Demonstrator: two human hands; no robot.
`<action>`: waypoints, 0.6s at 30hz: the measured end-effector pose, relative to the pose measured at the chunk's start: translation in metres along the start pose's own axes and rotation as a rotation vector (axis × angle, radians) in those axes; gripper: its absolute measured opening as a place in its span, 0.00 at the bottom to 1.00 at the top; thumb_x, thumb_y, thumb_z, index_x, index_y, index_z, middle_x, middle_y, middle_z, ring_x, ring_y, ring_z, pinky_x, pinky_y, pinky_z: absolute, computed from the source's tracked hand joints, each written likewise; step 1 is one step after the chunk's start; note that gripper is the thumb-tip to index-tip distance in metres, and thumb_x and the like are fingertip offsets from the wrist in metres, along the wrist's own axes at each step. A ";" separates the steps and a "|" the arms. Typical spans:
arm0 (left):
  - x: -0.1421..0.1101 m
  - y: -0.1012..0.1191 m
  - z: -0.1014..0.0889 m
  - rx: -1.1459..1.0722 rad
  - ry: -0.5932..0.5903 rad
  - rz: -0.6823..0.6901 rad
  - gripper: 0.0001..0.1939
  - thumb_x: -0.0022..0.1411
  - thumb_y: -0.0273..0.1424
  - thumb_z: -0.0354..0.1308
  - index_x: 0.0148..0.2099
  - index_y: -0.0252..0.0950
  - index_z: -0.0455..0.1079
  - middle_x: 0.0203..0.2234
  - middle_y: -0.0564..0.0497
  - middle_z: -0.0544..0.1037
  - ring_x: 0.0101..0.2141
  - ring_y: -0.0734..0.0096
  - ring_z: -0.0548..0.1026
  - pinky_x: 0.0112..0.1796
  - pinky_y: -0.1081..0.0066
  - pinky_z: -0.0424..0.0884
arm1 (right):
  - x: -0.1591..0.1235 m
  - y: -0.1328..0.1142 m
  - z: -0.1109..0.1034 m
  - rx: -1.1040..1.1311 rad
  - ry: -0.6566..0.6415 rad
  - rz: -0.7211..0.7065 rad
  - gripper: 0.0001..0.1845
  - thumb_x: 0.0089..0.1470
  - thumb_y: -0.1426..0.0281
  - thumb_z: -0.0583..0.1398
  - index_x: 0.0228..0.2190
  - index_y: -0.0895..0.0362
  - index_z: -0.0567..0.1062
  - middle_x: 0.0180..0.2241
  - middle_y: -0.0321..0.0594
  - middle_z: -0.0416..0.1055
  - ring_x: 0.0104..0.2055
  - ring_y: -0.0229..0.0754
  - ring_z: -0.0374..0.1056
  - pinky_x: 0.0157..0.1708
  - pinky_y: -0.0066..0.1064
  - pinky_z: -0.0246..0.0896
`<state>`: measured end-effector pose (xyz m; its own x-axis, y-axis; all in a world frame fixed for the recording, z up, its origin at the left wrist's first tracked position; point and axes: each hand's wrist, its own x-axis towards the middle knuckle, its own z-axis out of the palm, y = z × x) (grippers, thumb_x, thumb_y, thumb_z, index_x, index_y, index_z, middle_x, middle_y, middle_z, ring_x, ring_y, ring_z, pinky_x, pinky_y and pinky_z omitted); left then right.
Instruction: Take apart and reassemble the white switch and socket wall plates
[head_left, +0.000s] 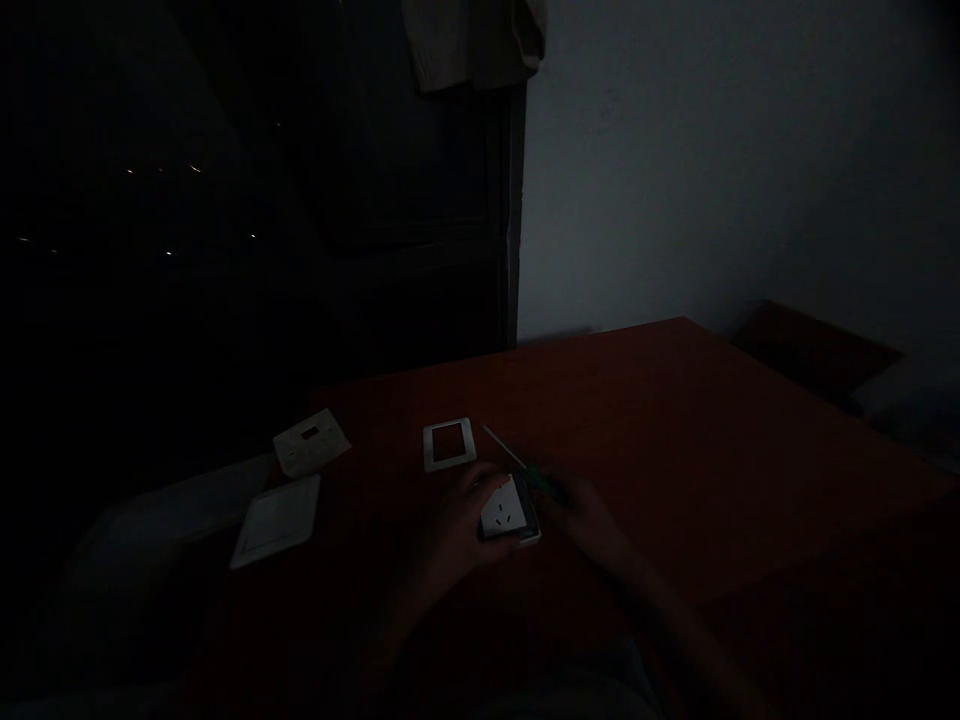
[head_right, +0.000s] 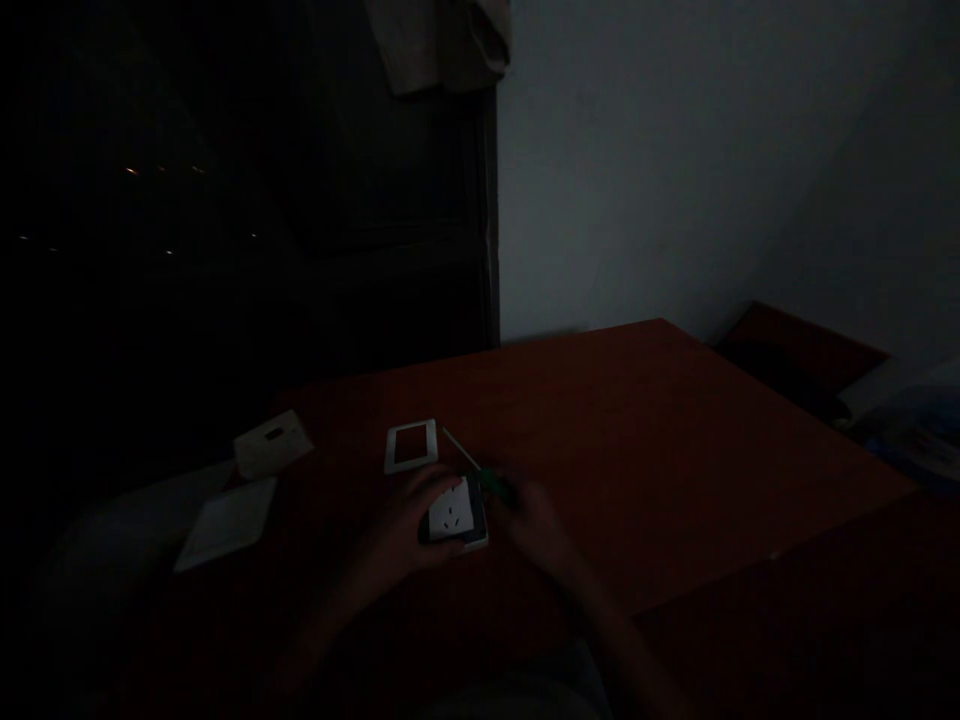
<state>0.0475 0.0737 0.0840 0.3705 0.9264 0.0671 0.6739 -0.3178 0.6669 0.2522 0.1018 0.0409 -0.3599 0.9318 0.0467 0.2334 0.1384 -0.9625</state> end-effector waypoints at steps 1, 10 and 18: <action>0.000 0.000 0.000 -0.005 0.004 0.006 0.33 0.46 0.28 0.68 0.56 0.41 0.65 0.55 0.45 0.66 0.54 0.54 0.66 0.55 0.57 0.64 | 0.000 0.000 0.000 0.002 0.002 0.002 0.16 0.54 0.67 0.56 0.44 0.58 0.73 0.43 0.43 0.75 0.44 0.47 0.70 0.45 0.37 0.64; -0.005 -0.004 0.000 -0.013 0.021 0.007 0.34 0.47 0.29 0.69 0.56 0.44 0.64 0.57 0.46 0.65 0.56 0.53 0.64 0.56 0.54 0.62 | 0.000 -0.002 0.001 0.017 0.007 0.027 0.18 0.53 0.67 0.57 0.45 0.57 0.74 0.44 0.43 0.75 0.44 0.48 0.71 0.45 0.38 0.65; -0.007 -0.003 0.000 -0.042 0.014 -0.005 0.33 0.48 0.26 0.68 0.56 0.43 0.64 0.58 0.45 0.64 0.58 0.54 0.63 0.57 0.53 0.60 | 0.000 0.000 0.000 0.009 0.015 0.012 0.18 0.53 0.66 0.57 0.45 0.57 0.74 0.44 0.43 0.75 0.44 0.48 0.71 0.45 0.39 0.64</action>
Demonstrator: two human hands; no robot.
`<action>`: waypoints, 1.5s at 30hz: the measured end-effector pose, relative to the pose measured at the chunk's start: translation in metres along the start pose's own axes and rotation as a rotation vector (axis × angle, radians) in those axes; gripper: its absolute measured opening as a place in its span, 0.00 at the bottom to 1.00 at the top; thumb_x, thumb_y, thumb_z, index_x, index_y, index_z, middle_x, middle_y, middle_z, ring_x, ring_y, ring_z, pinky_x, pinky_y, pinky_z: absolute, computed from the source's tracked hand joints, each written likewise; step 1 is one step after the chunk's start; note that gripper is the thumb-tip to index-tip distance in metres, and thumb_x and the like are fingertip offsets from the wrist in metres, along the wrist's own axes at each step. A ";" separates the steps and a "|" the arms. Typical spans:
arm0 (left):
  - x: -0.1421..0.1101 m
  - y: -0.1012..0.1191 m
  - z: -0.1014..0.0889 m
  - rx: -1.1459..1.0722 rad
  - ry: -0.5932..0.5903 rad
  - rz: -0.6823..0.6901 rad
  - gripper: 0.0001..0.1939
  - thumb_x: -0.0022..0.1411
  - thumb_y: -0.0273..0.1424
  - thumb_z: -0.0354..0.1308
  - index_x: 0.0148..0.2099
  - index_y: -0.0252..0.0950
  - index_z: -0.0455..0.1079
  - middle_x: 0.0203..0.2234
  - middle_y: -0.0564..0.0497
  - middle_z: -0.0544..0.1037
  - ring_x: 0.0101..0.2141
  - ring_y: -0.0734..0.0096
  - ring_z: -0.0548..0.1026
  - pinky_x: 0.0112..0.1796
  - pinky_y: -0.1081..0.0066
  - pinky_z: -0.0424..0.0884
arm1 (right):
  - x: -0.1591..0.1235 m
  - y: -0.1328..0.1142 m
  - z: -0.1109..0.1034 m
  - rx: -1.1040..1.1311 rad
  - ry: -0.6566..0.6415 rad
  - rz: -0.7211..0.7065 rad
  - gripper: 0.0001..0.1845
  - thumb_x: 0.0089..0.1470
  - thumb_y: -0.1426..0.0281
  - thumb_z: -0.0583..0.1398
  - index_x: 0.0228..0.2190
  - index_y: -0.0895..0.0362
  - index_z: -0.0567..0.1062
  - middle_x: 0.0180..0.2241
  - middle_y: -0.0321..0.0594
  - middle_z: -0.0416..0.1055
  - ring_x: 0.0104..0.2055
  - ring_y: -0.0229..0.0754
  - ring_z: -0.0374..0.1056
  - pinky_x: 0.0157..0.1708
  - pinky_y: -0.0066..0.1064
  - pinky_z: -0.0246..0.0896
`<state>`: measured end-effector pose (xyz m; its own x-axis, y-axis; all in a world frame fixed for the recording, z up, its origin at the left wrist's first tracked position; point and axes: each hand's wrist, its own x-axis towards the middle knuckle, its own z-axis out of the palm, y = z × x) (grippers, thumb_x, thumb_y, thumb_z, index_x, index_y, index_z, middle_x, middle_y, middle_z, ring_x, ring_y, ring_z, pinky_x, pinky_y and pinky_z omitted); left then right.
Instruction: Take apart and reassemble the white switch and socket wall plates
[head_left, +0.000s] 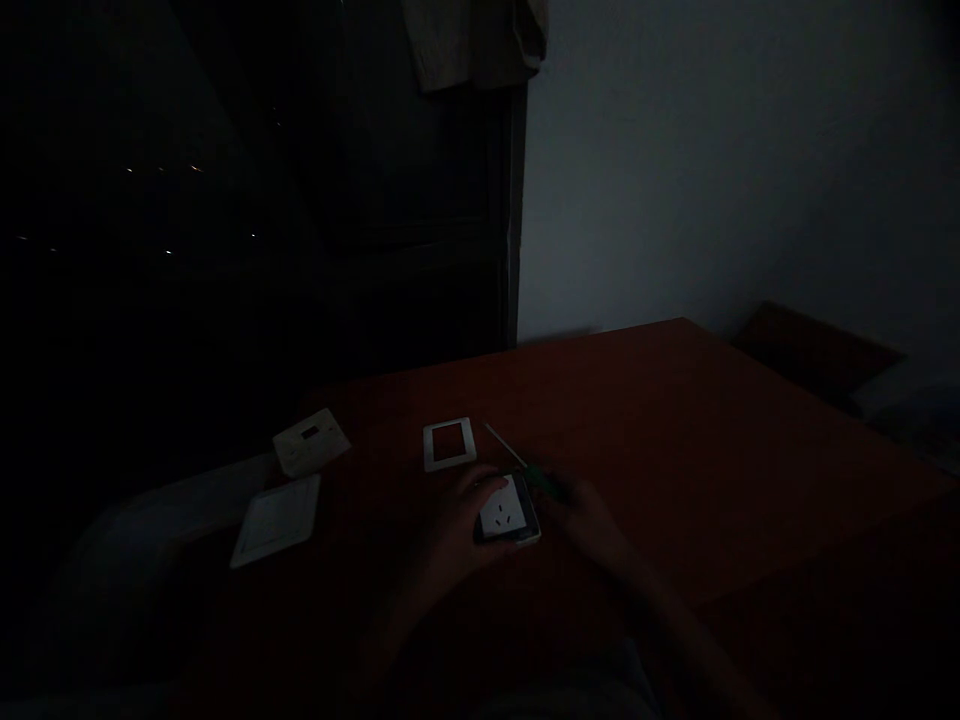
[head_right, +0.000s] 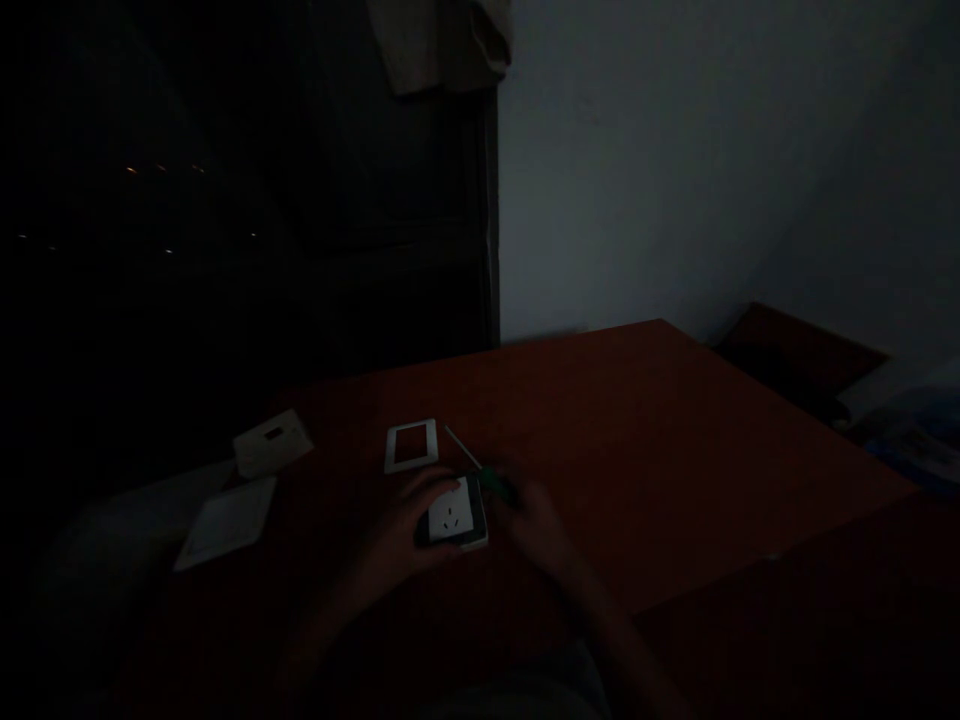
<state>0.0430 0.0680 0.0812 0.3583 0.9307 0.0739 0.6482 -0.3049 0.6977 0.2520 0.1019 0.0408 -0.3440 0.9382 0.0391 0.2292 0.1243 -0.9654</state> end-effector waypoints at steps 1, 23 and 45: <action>0.000 -0.001 0.001 -0.002 0.003 0.006 0.33 0.48 0.27 0.68 0.57 0.43 0.64 0.58 0.46 0.64 0.57 0.54 0.63 0.57 0.54 0.60 | 0.000 0.000 0.000 -0.001 -0.003 -0.003 0.18 0.53 0.66 0.57 0.45 0.58 0.74 0.44 0.43 0.76 0.44 0.48 0.71 0.45 0.38 0.64; -0.039 -0.028 -0.039 0.394 0.280 -0.367 0.15 0.64 0.34 0.51 0.53 0.40 0.68 0.50 0.46 0.72 0.50 0.58 0.71 0.51 0.58 0.67 | -0.003 -0.004 -0.001 0.034 -0.010 0.069 0.18 0.55 0.63 0.57 0.45 0.58 0.74 0.43 0.43 0.76 0.44 0.48 0.71 0.44 0.39 0.66; -0.079 -0.078 -0.056 0.474 0.165 -0.505 0.13 0.62 0.26 0.47 0.45 0.40 0.70 0.42 0.48 0.77 0.42 0.62 0.76 0.43 0.65 0.70 | -0.005 -0.004 -0.001 -0.005 -0.007 0.068 0.18 0.55 0.62 0.57 0.45 0.57 0.75 0.43 0.42 0.76 0.43 0.49 0.71 0.44 0.39 0.65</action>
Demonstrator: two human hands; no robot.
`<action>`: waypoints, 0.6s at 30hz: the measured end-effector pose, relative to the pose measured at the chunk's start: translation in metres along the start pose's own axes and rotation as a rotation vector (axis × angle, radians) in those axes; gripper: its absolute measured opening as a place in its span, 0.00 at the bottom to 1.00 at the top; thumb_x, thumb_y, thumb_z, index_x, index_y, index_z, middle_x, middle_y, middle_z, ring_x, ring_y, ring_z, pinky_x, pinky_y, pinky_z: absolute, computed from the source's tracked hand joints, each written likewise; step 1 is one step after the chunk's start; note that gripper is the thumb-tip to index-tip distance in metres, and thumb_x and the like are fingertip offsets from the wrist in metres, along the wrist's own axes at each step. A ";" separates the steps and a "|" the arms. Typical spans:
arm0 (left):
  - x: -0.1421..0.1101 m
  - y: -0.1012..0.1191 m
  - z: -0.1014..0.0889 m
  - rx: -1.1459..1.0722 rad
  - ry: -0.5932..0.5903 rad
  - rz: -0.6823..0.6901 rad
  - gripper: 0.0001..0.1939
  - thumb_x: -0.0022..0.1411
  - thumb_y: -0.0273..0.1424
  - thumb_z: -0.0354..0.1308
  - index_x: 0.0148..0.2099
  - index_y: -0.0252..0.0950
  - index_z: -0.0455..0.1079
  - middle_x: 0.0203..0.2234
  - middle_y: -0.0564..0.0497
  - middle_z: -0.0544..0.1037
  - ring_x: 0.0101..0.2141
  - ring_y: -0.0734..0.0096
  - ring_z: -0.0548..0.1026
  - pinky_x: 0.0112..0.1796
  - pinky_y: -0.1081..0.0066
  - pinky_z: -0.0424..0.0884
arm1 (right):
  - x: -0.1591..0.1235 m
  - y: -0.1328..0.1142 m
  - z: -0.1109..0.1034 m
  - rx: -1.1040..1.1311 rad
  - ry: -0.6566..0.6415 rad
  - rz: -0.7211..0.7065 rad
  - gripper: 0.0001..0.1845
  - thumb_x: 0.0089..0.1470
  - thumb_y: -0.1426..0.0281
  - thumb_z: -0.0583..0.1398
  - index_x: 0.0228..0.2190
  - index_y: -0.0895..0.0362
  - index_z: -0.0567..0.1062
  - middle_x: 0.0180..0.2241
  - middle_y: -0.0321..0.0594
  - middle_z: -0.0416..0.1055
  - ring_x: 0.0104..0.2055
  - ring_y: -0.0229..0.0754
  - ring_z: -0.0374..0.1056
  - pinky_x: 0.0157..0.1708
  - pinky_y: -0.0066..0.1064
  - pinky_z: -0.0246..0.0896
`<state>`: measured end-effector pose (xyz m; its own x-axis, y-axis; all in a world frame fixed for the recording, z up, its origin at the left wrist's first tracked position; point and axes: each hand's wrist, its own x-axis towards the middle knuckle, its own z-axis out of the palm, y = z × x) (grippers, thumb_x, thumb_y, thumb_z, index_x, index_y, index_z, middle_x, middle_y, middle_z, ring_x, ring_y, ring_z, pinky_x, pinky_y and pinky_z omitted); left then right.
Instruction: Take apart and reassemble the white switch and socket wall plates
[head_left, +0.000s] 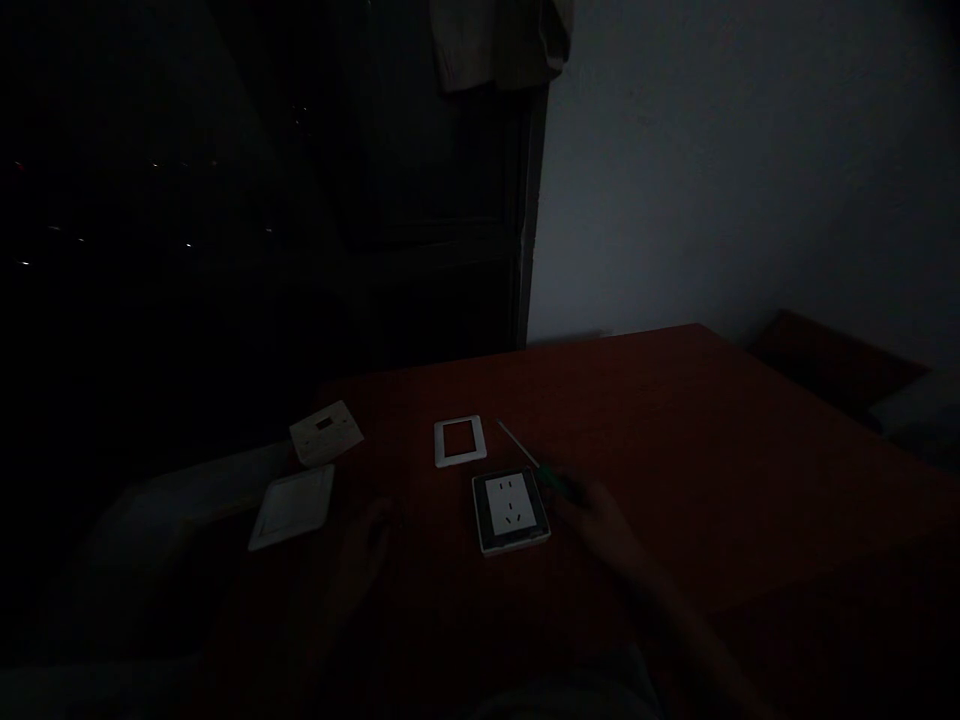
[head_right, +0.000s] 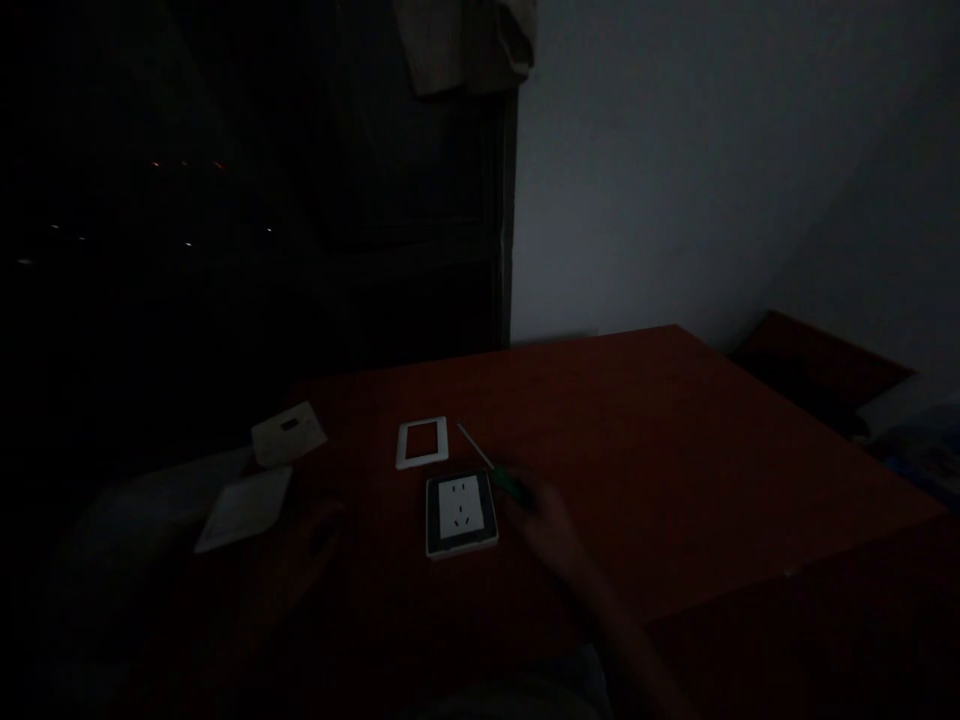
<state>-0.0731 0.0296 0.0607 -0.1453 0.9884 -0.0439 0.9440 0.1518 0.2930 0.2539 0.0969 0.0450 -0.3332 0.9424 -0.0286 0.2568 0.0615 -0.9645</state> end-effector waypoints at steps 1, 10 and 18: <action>0.001 0.001 -0.001 0.002 -0.005 0.004 0.13 0.62 0.26 0.47 0.45 0.40 0.70 0.42 0.48 0.77 0.41 0.63 0.76 0.42 0.66 0.70 | 0.000 0.000 0.000 0.002 -0.002 -0.002 0.18 0.55 0.63 0.57 0.45 0.57 0.75 0.43 0.42 0.76 0.43 0.49 0.71 0.44 0.39 0.65; 0.003 0.014 -0.009 0.099 -0.010 -0.060 0.14 0.63 0.29 0.46 0.48 0.40 0.69 0.43 0.47 0.77 0.41 0.62 0.77 0.40 0.67 0.70 | 0.000 -0.001 -0.001 0.016 -0.021 -0.003 0.18 0.55 0.64 0.57 0.45 0.58 0.74 0.43 0.43 0.76 0.44 0.49 0.71 0.45 0.39 0.65; -0.001 0.028 -0.015 -0.252 0.118 0.050 0.11 0.60 0.32 0.50 0.41 0.40 0.72 0.42 0.49 0.77 0.44 0.61 0.75 0.47 0.62 0.69 | 0.001 0.000 0.000 0.022 -0.003 -0.005 0.19 0.54 0.64 0.57 0.46 0.58 0.74 0.44 0.44 0.76 0.44 0.50 0.71 0.44 0.39 0.65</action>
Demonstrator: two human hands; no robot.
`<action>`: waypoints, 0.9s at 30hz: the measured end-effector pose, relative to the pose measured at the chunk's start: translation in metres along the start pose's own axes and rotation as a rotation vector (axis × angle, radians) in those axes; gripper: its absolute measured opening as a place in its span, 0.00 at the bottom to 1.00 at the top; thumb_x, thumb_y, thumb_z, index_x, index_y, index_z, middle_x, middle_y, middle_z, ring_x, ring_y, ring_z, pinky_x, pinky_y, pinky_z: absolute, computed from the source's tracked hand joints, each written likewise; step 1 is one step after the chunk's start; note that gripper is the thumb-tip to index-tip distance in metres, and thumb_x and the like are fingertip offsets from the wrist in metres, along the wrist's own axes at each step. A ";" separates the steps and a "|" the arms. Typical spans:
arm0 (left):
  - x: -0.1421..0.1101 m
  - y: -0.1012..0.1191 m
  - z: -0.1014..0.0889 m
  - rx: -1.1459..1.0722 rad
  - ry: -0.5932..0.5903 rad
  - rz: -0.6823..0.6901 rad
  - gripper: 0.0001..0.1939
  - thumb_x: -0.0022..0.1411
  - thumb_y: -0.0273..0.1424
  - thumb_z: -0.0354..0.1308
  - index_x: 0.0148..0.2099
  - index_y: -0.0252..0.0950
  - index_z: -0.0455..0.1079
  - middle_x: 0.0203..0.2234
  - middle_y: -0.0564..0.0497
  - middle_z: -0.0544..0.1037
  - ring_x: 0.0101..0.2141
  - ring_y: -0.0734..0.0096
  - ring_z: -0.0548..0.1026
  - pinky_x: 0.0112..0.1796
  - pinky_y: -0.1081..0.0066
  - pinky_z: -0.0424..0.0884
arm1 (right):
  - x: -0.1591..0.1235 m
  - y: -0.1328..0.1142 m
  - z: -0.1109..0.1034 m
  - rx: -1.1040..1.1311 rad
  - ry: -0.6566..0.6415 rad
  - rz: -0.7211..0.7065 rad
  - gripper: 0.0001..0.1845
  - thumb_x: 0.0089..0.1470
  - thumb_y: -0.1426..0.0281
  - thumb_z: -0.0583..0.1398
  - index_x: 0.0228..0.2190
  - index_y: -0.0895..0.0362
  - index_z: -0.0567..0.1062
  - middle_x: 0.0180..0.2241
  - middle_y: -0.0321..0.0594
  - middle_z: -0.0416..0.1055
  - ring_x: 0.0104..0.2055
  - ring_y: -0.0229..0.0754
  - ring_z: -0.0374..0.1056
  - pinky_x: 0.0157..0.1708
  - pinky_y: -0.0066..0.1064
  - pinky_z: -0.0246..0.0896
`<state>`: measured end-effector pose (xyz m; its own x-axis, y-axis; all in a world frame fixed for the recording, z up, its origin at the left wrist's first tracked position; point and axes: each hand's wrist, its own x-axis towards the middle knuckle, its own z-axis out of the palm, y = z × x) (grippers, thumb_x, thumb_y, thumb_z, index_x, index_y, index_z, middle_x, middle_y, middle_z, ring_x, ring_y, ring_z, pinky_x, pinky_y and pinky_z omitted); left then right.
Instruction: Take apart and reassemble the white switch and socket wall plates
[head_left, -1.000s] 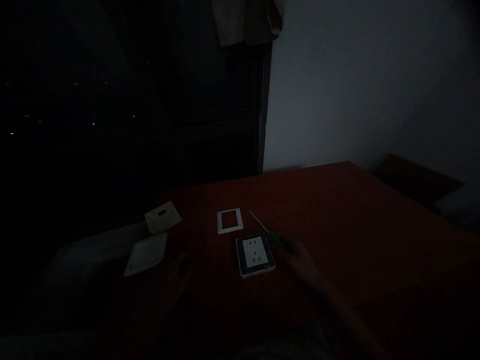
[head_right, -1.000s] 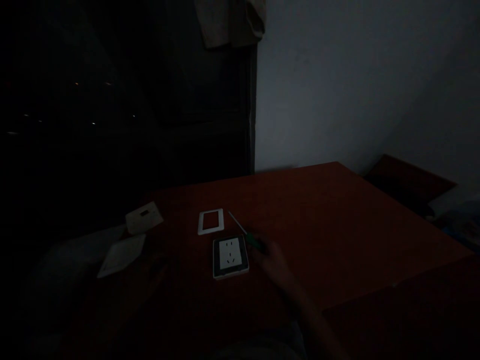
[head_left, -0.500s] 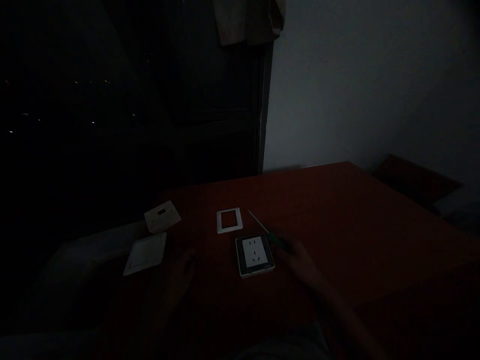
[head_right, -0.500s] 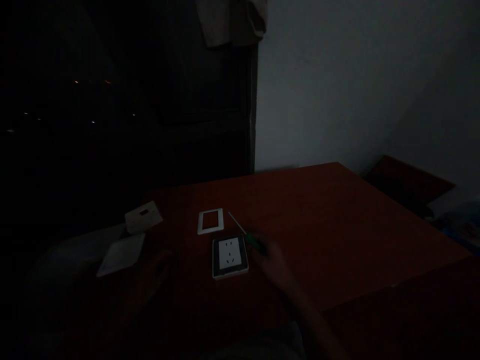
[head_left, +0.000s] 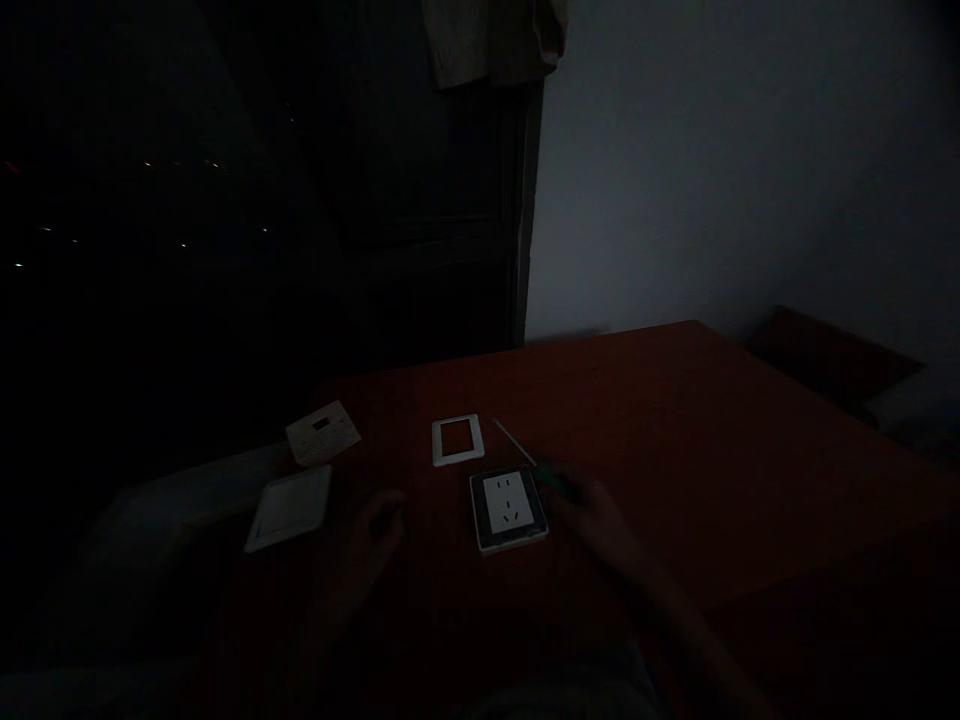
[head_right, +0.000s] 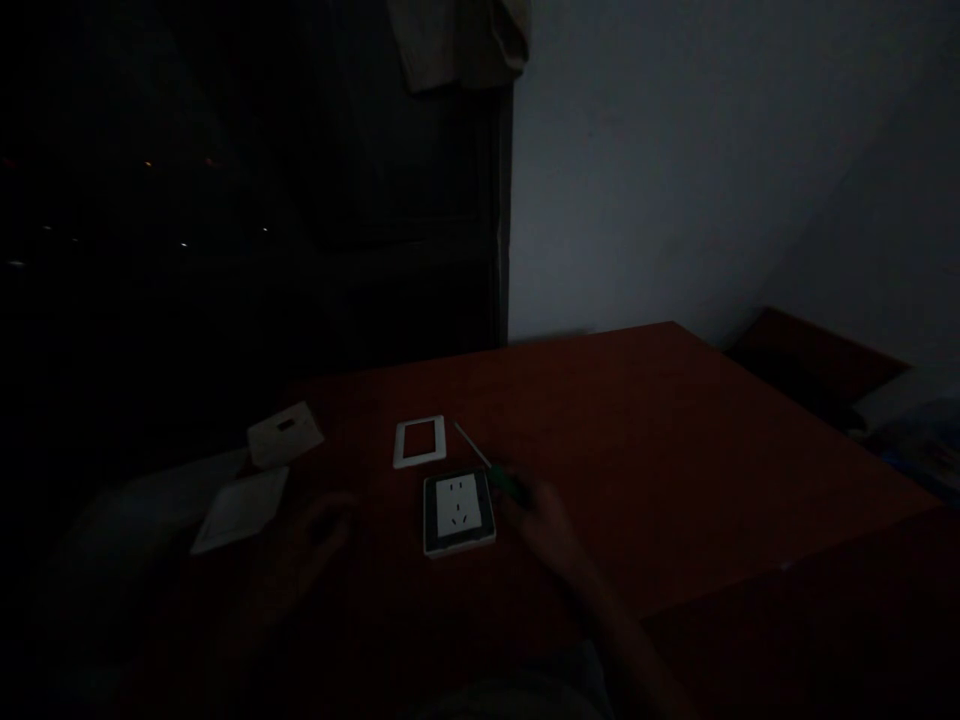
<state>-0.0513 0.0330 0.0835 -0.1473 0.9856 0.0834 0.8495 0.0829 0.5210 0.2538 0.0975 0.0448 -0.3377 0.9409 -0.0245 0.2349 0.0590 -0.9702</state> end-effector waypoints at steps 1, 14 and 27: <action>-0.001 0.004 0.000 -0.057 -0.003 0.003 0.11 0.60 0.34 0.50 0.41 0.41 0.72 0.42 0.50 0.78 0.44 0.61 0.75 0.48 0.61 0.69 | 0.000 0.000 0.000 0.001 -0.001 0.000 0.18 0.54 0.64 0.57 0.46 0.58 0.74 0.44 0.44 0.76 0.44 0.50 0.71 0.44 0.39 0.65; 0.000 0.052 0.018 -0.476 -0.218 -0.046 0.12 0.60 0.35 0.54 0.46 0.42 0.71 0.40 0.51 0.79 0.40 0.64 0.78 0.43 0.65 0.73 | 0.000 0.002 0.000 0.001 -0.009 -0.021 0.18 0.55 0.65 0.57 0.46 0.58 0.73 0.45 0.44 0.75 0.44 0.48 0.71 0.44 0.38 0.64; 0.025 0.105 0.034 -0.251 -0.172 0.442 0.07 0.61 0.24 0.56 0.37 0.39 0.74 0.35 0.53 0.78 0.36 0.71 0.76 0.39 0.72 0.70 | 0.002 0.000 0.000 0.020 -0.002 -0.047 0.16 0.53 0.66 0.57 0.44 0.57 0.74 0.42 0.42 0.76 0.43 0.47 0.71 0.43 0.36 0.64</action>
<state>0.0519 0.0717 0.1115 0.3001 0.9302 0.2115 0.6611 -0.3627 0.6568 0.2528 0.0992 0.0445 -0.3492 0.9368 0.0204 0.2006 0.0960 -0.9750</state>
